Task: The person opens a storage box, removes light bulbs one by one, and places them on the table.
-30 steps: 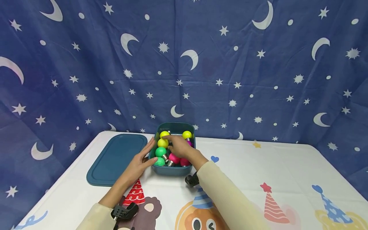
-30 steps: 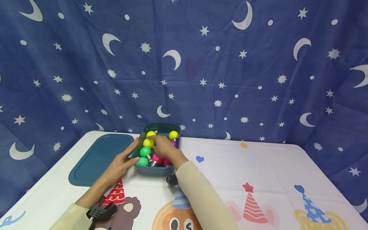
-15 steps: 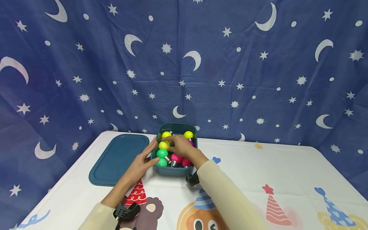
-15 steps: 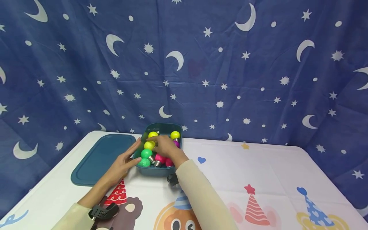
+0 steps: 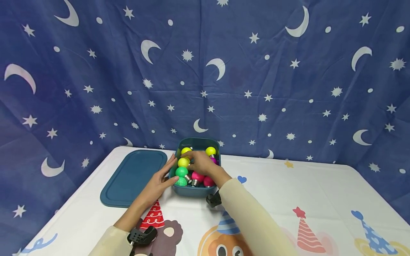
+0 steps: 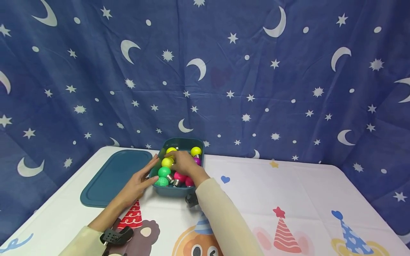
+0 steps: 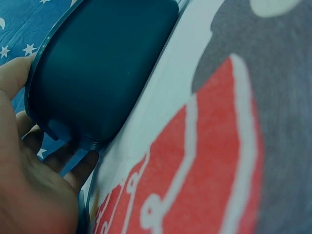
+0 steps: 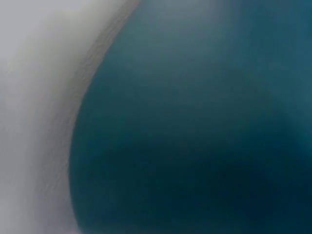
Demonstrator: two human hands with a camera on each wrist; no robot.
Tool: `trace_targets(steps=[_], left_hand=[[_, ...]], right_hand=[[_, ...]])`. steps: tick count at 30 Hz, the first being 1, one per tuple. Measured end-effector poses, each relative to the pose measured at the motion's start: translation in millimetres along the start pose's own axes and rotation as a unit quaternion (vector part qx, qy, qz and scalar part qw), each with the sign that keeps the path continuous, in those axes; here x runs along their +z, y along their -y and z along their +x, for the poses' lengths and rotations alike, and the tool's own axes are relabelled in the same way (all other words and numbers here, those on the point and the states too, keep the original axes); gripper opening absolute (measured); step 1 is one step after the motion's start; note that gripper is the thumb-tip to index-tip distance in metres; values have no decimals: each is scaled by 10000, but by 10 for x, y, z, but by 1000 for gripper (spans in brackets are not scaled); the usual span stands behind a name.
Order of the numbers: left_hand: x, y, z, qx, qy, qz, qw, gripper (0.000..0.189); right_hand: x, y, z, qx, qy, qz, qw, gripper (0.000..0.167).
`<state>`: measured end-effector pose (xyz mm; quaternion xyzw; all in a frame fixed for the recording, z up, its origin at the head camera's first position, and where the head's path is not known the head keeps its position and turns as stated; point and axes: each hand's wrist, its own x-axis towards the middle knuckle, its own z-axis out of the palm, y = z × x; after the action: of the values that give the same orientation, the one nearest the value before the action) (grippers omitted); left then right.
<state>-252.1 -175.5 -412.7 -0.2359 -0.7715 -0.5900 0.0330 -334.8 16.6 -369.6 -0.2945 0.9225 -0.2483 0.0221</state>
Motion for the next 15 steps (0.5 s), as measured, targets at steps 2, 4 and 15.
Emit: trace_targets(steps=[2,4,15], left_hand=[[3,5,0,13,2,-14,10000,65],[4,11,-2,-6,-1,-18,10000,64],[13,-10,4,-56,-44,94,9999,63]], right_hand=[[0,-9,-7,-11,-38,82,10000,42],[-6,-13,-18,-20,-80,208,9998,42],[-146,-39,-156,-193,-844,1179,9892,46]])
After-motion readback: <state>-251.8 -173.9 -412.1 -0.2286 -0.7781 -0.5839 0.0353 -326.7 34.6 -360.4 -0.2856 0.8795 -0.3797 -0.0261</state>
